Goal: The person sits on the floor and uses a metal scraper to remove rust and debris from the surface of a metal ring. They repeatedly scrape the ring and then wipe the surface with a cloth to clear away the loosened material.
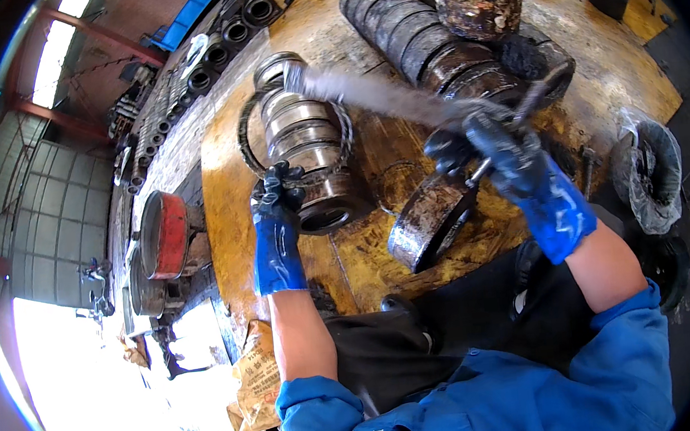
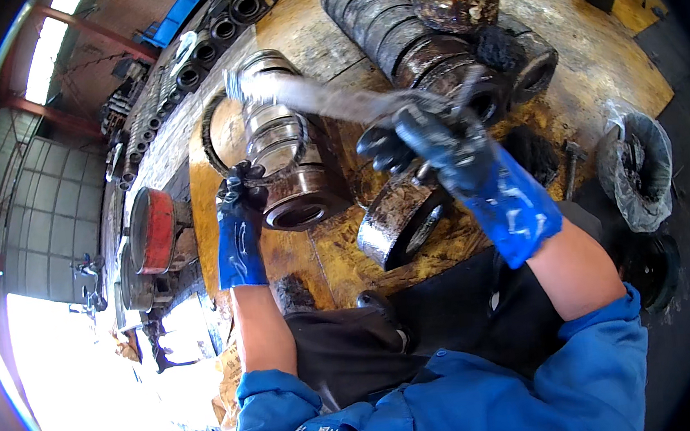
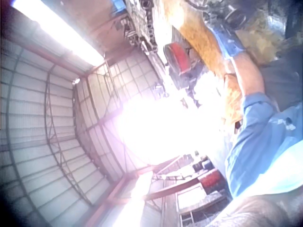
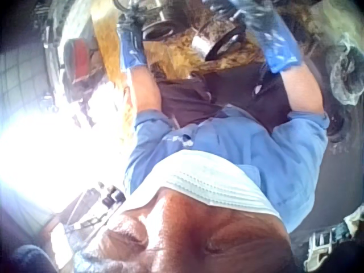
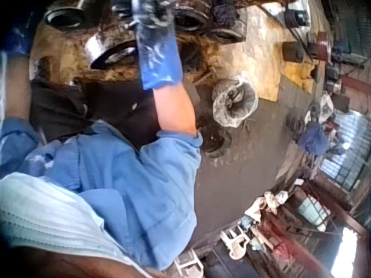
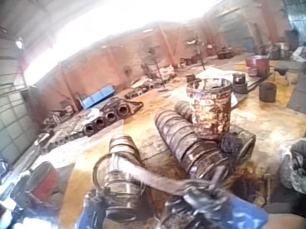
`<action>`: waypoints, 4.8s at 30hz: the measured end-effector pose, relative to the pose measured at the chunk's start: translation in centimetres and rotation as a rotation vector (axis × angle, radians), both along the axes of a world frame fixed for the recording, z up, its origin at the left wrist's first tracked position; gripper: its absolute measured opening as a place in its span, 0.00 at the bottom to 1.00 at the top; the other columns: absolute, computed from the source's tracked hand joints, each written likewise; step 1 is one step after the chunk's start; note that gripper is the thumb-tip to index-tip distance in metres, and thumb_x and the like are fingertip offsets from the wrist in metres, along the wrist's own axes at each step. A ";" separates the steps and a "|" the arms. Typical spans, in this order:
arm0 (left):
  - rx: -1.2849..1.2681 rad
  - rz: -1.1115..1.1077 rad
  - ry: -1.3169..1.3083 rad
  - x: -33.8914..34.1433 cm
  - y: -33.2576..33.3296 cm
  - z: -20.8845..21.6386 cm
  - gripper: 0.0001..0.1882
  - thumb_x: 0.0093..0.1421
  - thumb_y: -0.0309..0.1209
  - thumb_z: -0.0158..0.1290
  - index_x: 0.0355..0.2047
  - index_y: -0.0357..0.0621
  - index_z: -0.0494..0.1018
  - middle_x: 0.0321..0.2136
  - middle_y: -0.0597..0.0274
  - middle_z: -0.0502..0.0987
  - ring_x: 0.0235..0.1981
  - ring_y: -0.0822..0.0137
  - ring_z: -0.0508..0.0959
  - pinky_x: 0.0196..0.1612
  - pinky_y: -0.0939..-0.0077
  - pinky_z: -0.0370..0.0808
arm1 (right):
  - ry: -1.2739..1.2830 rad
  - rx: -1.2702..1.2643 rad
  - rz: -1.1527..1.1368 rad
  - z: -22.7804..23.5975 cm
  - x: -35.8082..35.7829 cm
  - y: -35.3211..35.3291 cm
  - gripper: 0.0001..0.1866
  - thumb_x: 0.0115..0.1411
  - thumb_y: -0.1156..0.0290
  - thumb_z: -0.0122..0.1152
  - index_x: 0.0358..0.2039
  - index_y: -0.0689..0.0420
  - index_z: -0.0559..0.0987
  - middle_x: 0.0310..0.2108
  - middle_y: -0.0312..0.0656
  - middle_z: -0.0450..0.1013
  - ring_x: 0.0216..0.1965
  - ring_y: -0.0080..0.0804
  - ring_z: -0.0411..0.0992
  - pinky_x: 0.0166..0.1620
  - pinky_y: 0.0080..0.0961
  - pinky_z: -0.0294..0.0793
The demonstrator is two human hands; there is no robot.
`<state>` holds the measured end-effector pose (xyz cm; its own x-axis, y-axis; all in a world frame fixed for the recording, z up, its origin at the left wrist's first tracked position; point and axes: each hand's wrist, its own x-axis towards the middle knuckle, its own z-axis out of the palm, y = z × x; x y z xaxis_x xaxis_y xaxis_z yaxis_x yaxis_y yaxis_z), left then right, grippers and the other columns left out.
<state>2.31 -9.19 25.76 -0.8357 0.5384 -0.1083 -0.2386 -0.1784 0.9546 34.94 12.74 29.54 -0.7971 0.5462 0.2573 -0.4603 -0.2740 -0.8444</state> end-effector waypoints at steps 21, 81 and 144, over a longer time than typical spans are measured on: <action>0.766 -0.305 -0.401 8.0 5.6 -0.4 0.16 0.61 0.42 0.53 0.43 0.46 0.77 0.46 0.58 0.77 0.50 0.57 0.74 0.56 0.54 0.69 | 0.049 -0.247 0.236 -4.7 -6.1 -3.7 0.19 0.69 0.73 0.48 0.59 0.64 0.67 0.45 0.55 0.77 0.42 0.35 0.79 0.45 0.28 0.81; 0.165 0.010 0.218 -2.2 -2.5 -3.2 0.14 0.60 0.35 0.53 0.42 0.39 0.77 0.34 0.50 0.80 0.36 0.53 0.80 0.46 0.59 0.76 | -0.356 -0.924 0.677 -7.8 -2.1 0.2 0.19 0.63 0.60 0.58 0.44 0.65 0.78 0.28 0.46 0.80 0.24 0.33 0.76 0.30 0.39 0.79; 0.285 0.102 0.206 2.0 1.5 -3.8 0.10 0.64 0.32 0.54 0.39 0.38 0.77 0.34 0.53 0.81 0.36 0.60 0.80 0.41 0.67 0.80 | 0.008 -0.451 0.309 -7.6 -3.5 -1.0 0.21 0.63 0.62 0.59 0.51 0.64 0.75 0.37 0.47 0.79 0.32 0.28 0.78 0.32 0.26 0.81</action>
